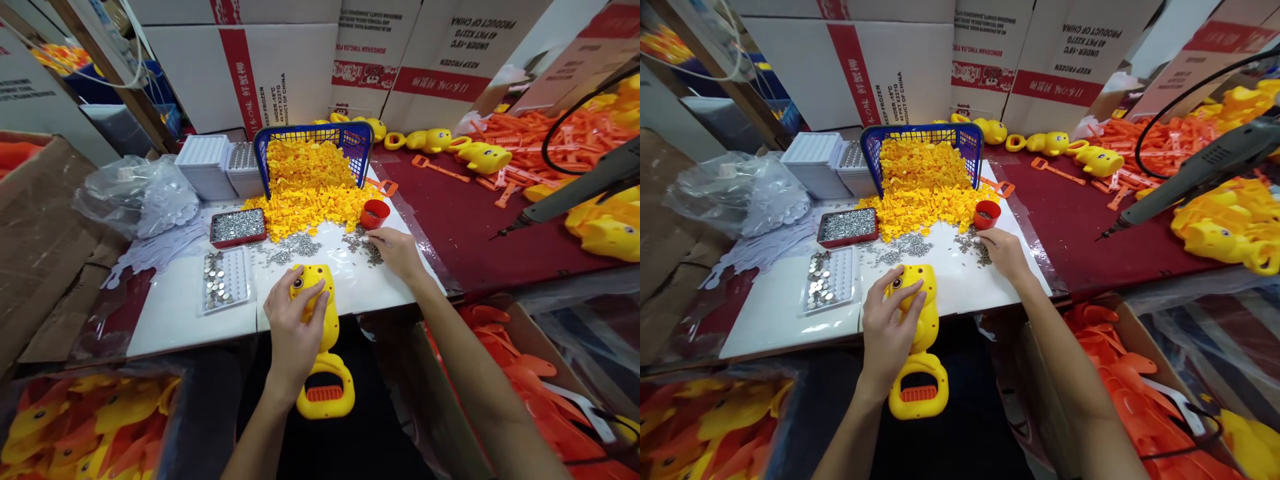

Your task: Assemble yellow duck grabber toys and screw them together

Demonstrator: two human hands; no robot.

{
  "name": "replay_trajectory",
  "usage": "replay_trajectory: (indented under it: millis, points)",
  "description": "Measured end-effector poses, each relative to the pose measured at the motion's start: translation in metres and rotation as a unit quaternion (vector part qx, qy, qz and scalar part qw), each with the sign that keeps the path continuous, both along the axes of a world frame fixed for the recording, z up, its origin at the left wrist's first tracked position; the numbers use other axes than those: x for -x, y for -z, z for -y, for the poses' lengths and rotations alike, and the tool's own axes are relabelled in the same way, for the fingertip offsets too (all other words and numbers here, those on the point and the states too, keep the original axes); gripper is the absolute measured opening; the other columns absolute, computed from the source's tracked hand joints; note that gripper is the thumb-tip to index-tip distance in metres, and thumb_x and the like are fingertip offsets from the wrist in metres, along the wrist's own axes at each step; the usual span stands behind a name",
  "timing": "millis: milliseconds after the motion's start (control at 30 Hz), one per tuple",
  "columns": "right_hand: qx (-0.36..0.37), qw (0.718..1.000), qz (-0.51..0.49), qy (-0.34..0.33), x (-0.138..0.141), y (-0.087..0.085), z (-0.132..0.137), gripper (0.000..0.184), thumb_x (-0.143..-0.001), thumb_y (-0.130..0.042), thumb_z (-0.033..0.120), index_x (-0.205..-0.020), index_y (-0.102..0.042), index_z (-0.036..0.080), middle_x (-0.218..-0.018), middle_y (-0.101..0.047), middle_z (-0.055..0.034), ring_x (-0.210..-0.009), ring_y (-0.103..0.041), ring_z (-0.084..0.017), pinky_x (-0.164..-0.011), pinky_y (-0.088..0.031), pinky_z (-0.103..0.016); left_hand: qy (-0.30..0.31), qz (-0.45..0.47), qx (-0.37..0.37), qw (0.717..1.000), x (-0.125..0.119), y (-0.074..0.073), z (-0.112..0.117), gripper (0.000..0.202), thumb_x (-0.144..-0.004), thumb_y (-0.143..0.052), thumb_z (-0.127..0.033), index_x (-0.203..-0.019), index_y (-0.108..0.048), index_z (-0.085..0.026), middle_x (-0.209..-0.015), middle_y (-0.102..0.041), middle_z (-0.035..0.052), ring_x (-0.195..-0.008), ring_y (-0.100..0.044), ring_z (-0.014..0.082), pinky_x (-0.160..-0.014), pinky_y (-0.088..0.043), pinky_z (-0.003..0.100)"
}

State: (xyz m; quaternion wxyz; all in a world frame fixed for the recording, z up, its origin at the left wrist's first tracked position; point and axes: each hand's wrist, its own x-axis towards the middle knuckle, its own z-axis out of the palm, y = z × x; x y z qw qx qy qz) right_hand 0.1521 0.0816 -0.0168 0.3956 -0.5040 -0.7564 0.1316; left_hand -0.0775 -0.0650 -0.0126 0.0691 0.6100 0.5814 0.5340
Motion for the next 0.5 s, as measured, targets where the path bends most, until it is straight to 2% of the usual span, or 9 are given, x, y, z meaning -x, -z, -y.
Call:
replay_trajectory:
  millis: [167, 300, 367, 400, 500]
  points:
    - [0.022, 0.99, -0.139, 0.029, 0.013, -0.013, 0.019, 0.011, -0.084, -0.069, 0.03, -0.084, -0.078, 0.024, -0.096, -0.08, -0.0077, -0.094, -0.072, -0.027, -0.092, -0.056, -0.047, -0.009, -0.051, -0.024, 0.998, -0.002, -0.002, -0.005, 0.011, -0.095, -0.067, -0.027, -0.097, -0.078, -0.025, -0.118, -0.069, 0.0098, -0.115, -0.066, 0.0292, -0.096, -0.049, 0.049]
    - [0.108, 0.959, -0.26, 0.002, 0.053, -0.014, 0.059, 0.018, -0.083, -0.074, 0.041, -0.086, -0.079, 0.024, -0.084, -0.08, -0.0047, -0.078, -0.073, -0.021, -0.074, -0.06, -0.037, -0.013, -0.07, -0.034, 0.997, -0.005, -0.002, -0.008, 0.01, -0.094, -0.068, -0.027, -0.096, -0.077, -0.025, -0.116, -0.069, 0.0098, -0.114, -0.066, 0.0291, -0.095, -0.048, 0.048]
    - [0.155, 0.935, -0.317, -0.011, 0.077, -0.013, 0.081, 0.022, -0.083, -0.074, 0.045, -0.087, -0.079, 0.024, -0.084, -0.079, -0.0041, -0.077, -0.074, -0.019, -0.072, -0.061, -0.034, -0.014, -0.075, -0.041, 0.996, -0.006, -0.002, -0.009, 0.012, -0.093, -0.069, -0.026, -0.103, -0.075, -0.024, -0.115, -0.07, 0.01, -0.115, -0.065, 0.0296, -0.098, -0.048, 0.049]
    - [0.194, 0.91, -0.366, -0.019, 0.088, -0.013, 0.09, 0.022, -0.081, -0.076, 0.045, -0.087, -0.079, 0.024, -0.085, -0.079, -0.0035, -0.077, -0.074, -0.018, -0.072, -0.061, -0.032, -0.018, -0.076, -0.048, 0.996, -0.006, -0.002, -0.009, 0.017, -0.093, -0.069, -0.025, -0.109, -0.074, -0.023, -0.114, -0.071, 0.01, -0.116, -0.065, 0.0295, -0.099, -0.048, 0.049]
    - [0.33, 0.769, -0.547, -0.029, 0.109, -0.018, 0.108, 0.022, -0.066, -0.089, 0.037, -0.081, -0.079, 0.025, -0.084, -0.079, -0.0012, -0.08, -0.073, -0.016, -0.076, -0.06, -0.028, -0.02, -0.092, -0.073, 0.993, -0.005, -0.003, -0.01, 0.028, -0.093, -0.068, -0.02, -0.121, -0.068, -0.021, -0.111, -0.073, 0.0102, -0.114, -0.066, 0.0286, -0.099, -0.05, 0.047]
